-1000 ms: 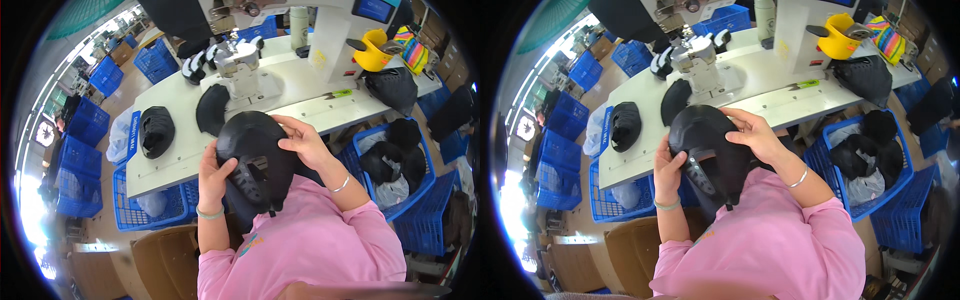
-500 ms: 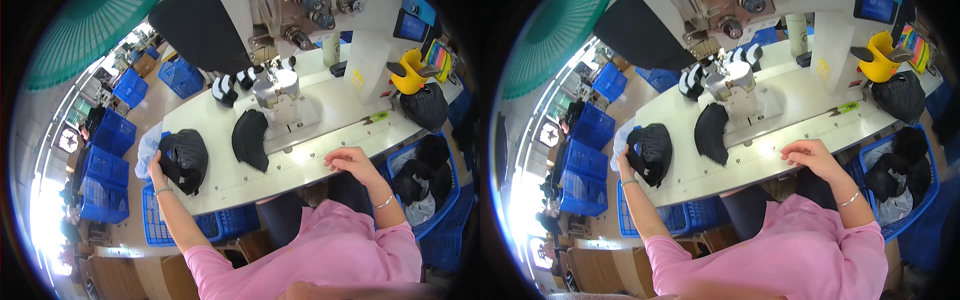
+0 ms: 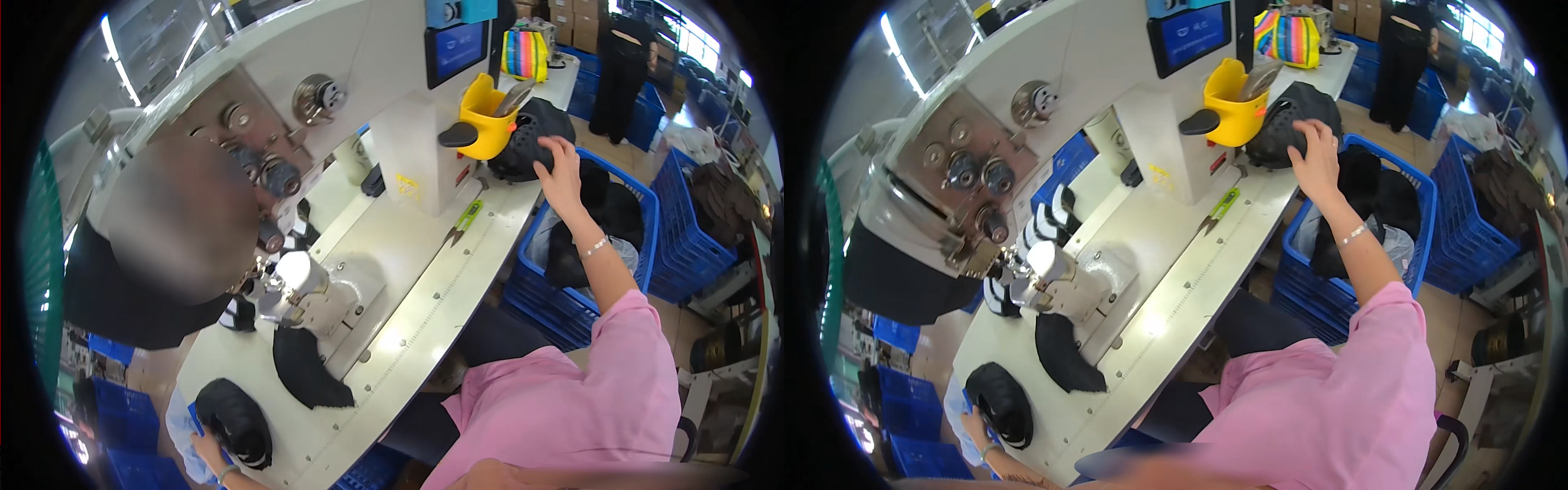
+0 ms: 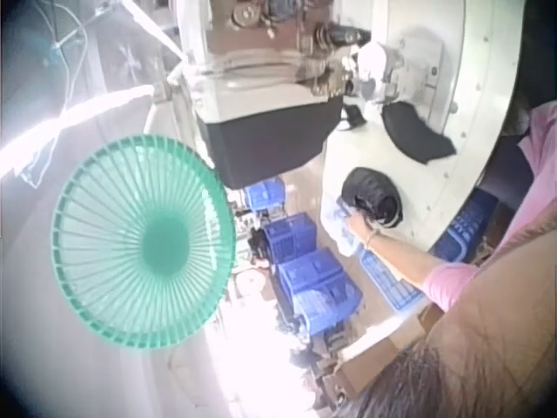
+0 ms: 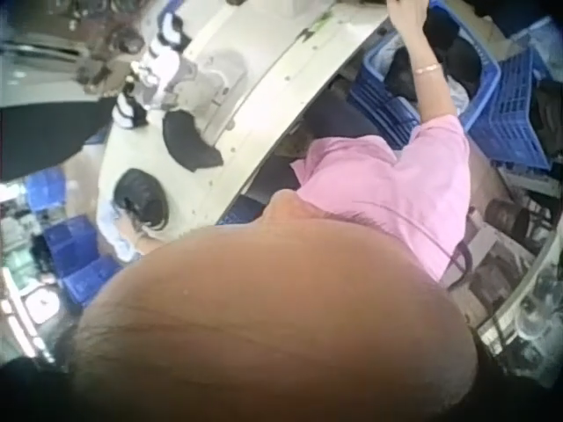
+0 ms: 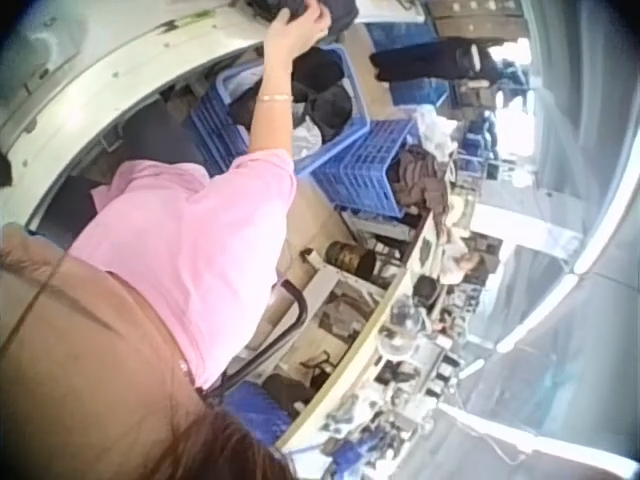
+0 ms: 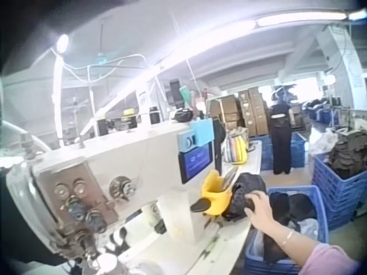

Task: Stitching various components of a black shoe upper using an industrial sewing machine.

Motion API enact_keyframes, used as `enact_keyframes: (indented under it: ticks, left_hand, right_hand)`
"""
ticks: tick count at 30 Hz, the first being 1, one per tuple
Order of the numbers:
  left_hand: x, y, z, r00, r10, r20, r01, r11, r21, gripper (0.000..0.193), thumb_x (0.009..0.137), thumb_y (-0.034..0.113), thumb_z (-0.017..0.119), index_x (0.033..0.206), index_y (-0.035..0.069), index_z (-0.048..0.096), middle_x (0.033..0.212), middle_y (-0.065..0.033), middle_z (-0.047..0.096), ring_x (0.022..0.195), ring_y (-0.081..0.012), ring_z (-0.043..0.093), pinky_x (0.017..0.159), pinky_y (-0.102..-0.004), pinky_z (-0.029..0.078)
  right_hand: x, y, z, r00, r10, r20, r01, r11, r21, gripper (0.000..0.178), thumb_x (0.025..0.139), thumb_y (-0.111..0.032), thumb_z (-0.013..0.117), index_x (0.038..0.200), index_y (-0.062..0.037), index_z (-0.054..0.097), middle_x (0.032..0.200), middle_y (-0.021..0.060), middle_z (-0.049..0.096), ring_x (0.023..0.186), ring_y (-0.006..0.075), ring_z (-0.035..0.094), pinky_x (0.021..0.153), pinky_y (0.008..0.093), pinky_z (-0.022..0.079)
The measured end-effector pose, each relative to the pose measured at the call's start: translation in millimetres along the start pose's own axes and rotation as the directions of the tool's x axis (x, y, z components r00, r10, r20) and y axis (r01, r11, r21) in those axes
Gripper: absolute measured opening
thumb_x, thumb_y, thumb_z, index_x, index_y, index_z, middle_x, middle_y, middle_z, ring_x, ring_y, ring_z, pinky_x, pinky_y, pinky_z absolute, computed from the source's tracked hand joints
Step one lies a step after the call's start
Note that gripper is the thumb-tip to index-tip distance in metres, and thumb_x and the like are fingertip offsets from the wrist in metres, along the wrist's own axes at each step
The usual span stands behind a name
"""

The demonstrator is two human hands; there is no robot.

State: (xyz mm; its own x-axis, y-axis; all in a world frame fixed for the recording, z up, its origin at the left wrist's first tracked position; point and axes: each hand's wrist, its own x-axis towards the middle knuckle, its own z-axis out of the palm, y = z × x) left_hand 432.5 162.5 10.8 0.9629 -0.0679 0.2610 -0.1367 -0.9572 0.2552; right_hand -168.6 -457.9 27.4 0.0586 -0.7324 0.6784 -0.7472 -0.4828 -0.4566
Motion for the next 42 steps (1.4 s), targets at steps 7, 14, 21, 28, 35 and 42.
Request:
enact_keyframes:
  ticks: [7,14,21,28,35,42]
  left_hand:
    - [-73,136,-56,0.936,0.265,-0.230,-0.277,0.961,-0.019,0.057,0.087,0.026,0.060,0.130,-0.005,0.042,0.130,-0.0255,0.048,0.121,-0.0392,0.044,0.102,-0.0406,0.034]
    - [-122,193,-54,0.818,0.561,-0.125,-0.574,0.787,-0.226,0.047,0.087,0.013,0.060,0.128,-0.003,0.045,0.128,-0.0199,0.051,0.121,-0.0352,0.045,0.103,-0.0393,0.033]
    - [-177,247,-59,0.639,0.768,-0.043,-0.720,0.578,-0.384,0.042,0.085,0.009,0.061,0.123,-0.003,0.048,0.122,-0.0184,0.054,0.116,-0.0339,0.050,0.100,-0.0396,0.036]
    - [-199,259,-60,0.595,0.803,0.045,-0.708,0.549,-0.444,0.035,0.085,0.014,0.061,0.118,0.004,0.054,0.118,-0.0119,0.059,0.106,-0.0292,0.055,0.081,-0.0379,0.043]
    - [-210,253,-66,0.626,0.771,0.121,-0.662,0.607,-0.439,0.030,0.085,0.015,0.061,0.113,0.004,0.058,0.111,-0.0088,0.063,0.094,-0.0251,0.059,0.074,-0.0327,0.043]
    - [-228,263,-72,0.622,0.770,0.146,-0.630,0.602,-0.492,0.028,0.086,0.015,0.061,0.111,0.003,0.059,0.110,-0.0094,0.063,0.097,-0.0236,0.059,0.076,-0.0327,0.045]
  right_hand:
    - [40,14,51,0.921,0.301,0.248,-0.223,0.928,-0.299,0.076,0.082,-0.032,0.063,0.142,-0.0024,0.026,0.147,0.0303,0.018,0.136,0.0500,0.017,0.099,0.0658,0.032]
    - [35,21,37,0.986,0.104,0.128,-0.064,0.958,-0.279,0.044,0.083,-0.015,0.054,0.125,-0.0023,0.052,0.104,0.0258,0.063,0.078,0.0424,0.064,0.073,0.0473,0.053]
    - [-4,15,35,0.971,0.238,0.010,-0.230,0.949,-0.218,0.062,0.086,-0.031,0.060,0.139,-0.0127,0.034,0.144,0.0239,0.032,0.127,0.0495,0.036,0.093,0.0660,0.037]
    - [9,31,44,0.993,0.046,0.108,-0.011,0.954,-0.301,0.063,0.085,-0.019,0.062,0.140,-0.0045,0.034,0.134,0.0301,0.043,0.112,0.0472,0.053,0.093,0.0468,0.046]
    - [-1,21,23,0.926,0.329,-0.186,-0.225,0.875,0.428,0.026,0.090,-0.015,0.056,0.106,0.0042,0.064,0.094,0.0174,0.069,0.093,0.0292,0.066,0.078,0.0309,0.050]
    - [-30,56,9,0.723,0.667,0.182,-0.050,-0.213,0.976,0.036,0.078,0.010,0.044,0.110,0.0015,0.056,0.098,0.0108,0.063,0.090,0.0265,0.063,0.082,0.0348,0.051]
